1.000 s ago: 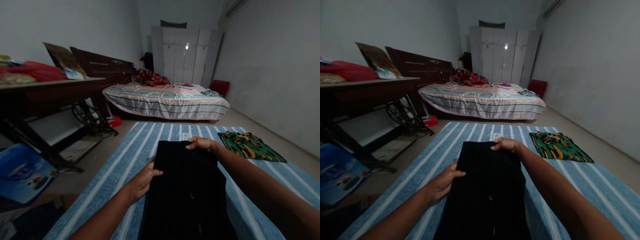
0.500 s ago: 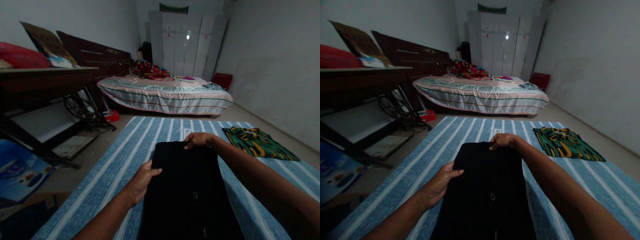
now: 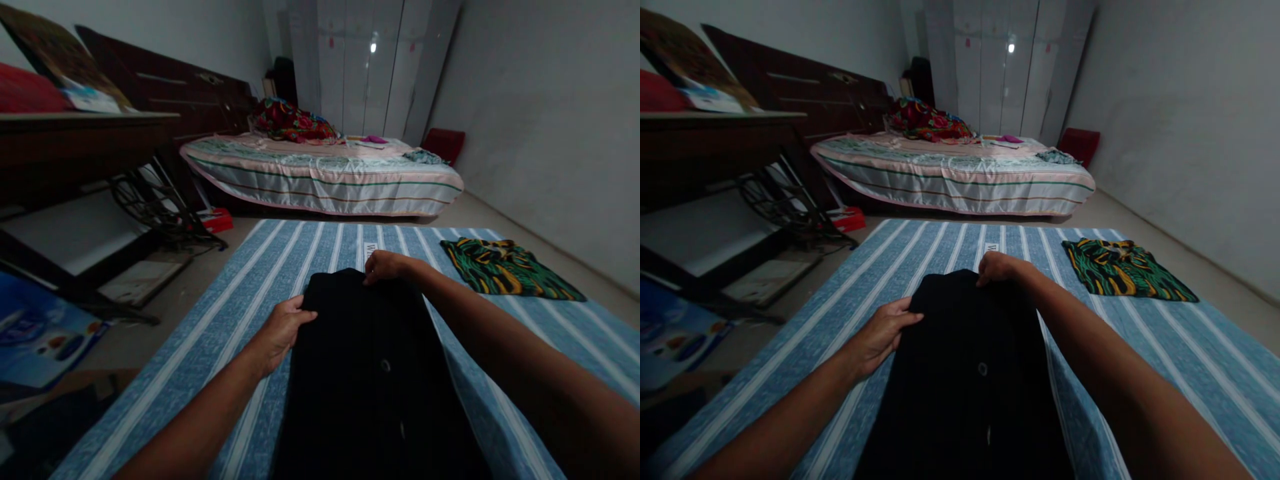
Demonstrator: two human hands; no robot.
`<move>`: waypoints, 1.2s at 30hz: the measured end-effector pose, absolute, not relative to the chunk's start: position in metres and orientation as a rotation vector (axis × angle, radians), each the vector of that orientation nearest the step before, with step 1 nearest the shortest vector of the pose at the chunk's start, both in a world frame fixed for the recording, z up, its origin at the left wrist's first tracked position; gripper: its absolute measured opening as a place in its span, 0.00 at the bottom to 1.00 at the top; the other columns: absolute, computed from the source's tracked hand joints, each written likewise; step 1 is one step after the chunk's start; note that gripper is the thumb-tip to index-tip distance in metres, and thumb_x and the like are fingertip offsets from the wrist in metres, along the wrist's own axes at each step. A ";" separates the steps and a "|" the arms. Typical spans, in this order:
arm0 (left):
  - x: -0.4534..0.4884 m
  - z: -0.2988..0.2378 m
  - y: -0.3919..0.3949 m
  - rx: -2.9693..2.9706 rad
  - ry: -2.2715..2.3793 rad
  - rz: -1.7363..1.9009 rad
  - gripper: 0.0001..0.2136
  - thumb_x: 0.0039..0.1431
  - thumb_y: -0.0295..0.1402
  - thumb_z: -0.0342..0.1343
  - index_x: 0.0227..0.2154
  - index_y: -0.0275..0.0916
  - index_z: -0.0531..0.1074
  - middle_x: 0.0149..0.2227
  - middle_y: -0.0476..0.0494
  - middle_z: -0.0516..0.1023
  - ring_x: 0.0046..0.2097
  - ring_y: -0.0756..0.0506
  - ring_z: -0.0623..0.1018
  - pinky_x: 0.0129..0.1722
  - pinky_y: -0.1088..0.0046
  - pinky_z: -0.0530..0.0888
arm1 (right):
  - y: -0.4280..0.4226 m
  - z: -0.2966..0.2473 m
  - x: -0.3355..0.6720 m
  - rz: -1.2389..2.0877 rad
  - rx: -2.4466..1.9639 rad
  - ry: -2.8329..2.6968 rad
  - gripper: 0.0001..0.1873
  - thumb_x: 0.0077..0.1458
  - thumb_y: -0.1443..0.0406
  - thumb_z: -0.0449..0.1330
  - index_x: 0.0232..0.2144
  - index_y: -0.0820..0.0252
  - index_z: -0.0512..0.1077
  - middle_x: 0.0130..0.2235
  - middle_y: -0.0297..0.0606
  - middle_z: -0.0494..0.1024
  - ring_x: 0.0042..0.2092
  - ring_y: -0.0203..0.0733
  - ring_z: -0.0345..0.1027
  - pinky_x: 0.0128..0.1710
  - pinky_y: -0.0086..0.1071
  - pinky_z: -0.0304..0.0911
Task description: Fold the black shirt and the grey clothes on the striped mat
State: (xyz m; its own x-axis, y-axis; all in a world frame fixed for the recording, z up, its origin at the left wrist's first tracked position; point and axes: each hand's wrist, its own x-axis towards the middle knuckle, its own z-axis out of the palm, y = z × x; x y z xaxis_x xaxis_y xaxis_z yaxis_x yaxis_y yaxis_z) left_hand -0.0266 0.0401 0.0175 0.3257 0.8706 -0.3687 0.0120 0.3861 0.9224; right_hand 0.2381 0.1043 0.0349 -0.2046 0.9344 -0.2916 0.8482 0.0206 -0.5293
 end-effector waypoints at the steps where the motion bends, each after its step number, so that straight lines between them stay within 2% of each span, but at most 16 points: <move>1: -0.027 0.016 0.043 1.044 1.139 0.720 0.17 0.40 0.27 0.61 0.38 0.37 0.72 0.32 0.45 0.79 0.35 0.44 0.79 0.32 0.72 0.74 | 0.103 0.032 0.238 0.887 -1.880 -2.120 0.05 0.39 0.65 0.67 0.19 0.60 0.75 0.20 0.30 0.70 0.28 0.37 0.65 0.29 0.28 0.56; 5: -0.027 0.014 0.048 1.144 1.292 0.751 0.16 0.41 0.29 0.58 0.37 0.37 0.70 0.28 0.48 0.76 0.30 0.46 0.77 0.26 0.75 0.71 | 0.093 0.028 0.245 0.660 -1.844 -1.935 0.06 0.45 0.62 0.64 0.24 0.60 0.75 0.25 0.33 0.74 0.31 0.38 0.67 0.32 0.28 0.58; 8: -0.029 0.017 0.046 1.288 1.403 0.865 0.17 0.42 0.31 0.57 0.39 0.37 0.69 0.26 0.50 0.75 0.28 0.48 0.75 0.24 0.76 0.69 | 0.077 0.030 0.262 0.550 -1.818 -1.722 0.10 0.51 0.60 0.59 0.29 0.61 0.75 0.25 0.35 0.74 0.30 0.38 0.68 0.31 0.29 0.59; 11: -0.031 0.019 0.042 1.412 1.436 0.910 0.18 0.41 0.34 0.58 0.38 0.37 0.69 0.26 0.51 0.74 0.27 0.48 0.73 0.24 0.75 0.68 | 0.048 0.028 0.284 0.511 -1.789 -1.512 0.12 0.53 0.59 0.56 0.29 0.62 0.73 0.26 0.36 0.74 0.28 0.37 0.68 0.30 0.29 0.61; 17: -0.028 0.016 0.036 1.516 1.452 0.847 0.17 0.40 0.38 0.61 0.36 0.37 0.70 0.21 0.52 0.71 0.23 0.48 0.72 0.22 0.75 0.64 | -0.027 0.006 0.309 0.586 -1.786 -1.195 0.15 0.46 0.54 0.58 0.24 0.61 0.71 0.23 0.36 0.73 0.25 0.38 0.67 0.25 0.29 0.62; 21: -0.023 0.019 0.031 1.499 1.479 0.804 0.15 0.38 0.37 0.63 0.31 0.37 0.70 0.20 0.52 0.71 0.25 0.47 0.73 0.24 0.74 0.66 | -0.051 -0.005 0.304 0.706 -1.814 -1.058 0.16 0.44 0.52 0.61 0.23 0.61 0.70 0.20 0.34 0.71 0.21 0.35 0.64 0.19 0.27 0.57; 24: -0.021 0.017 0.028 1.458 1.469 0.810 0.14 0.38 0.35 0.63 0.30 0.37 0.69 0.18 0.55 0.69 0.23 0.48 0.72 0.23 0.75 0.65 | -0.050 -0.006 0.296 0.802 -1.825 -0.984 0.16 0.44 0.53 0.63 0.23 0.61 0.70 0.19 0.34 0.71 0.18 0.33 0.62 0.15 0.26 0.52; 27: -0.022 0.014 0.027 1.421 1.470 0.863 0.17 0.39 0.33 0.63 0.34 0.37 0.68 0.19 0.56 0.69 0.22 0.50 0.72 0.23 0.77 0.65 | -0.040 -0.004 0.290 0.873 -1.818 -0.934 0.16 0.45 0.54 0.64 0.24 0.61 0.70 0.17 0.33 0.69 0.16 0.33 0.60 0.13 0.25 0.49; 33: -0.017 0.021 0.024 1.321 1.411 0.836 0.22 0.38 0.31 0.65 0.39 0.36 0.67 0.24 0.52 0.74 0.26 0.46 0.77 0.25 0.74 0.71 | -0.019 -0.002 0.282 0.966 -1.789 -0.857 0.14 0.42 0.58 0.66 0.20 0.60 0.67 0.13 0.29 0.64 0.14 0.30 0.55 0.12 0.24 0.46; 36: -0.014 0.025 0.022 1.257 1.346 0.837 0.21 0.37 0.29 0.65 0.37 0.36 0.67 0.26 0.49 0.76 0.28 0.46 0.78 0.26 0.74 0.73 | -0.013 0.002 0.279 0.962 -1.735 -0.831 0.16 0.38 0.60 0.68 0.18 0.59 0.63 0.13 0.26 0.62 0.15 0.29 0.52 0.13 0.24 0.46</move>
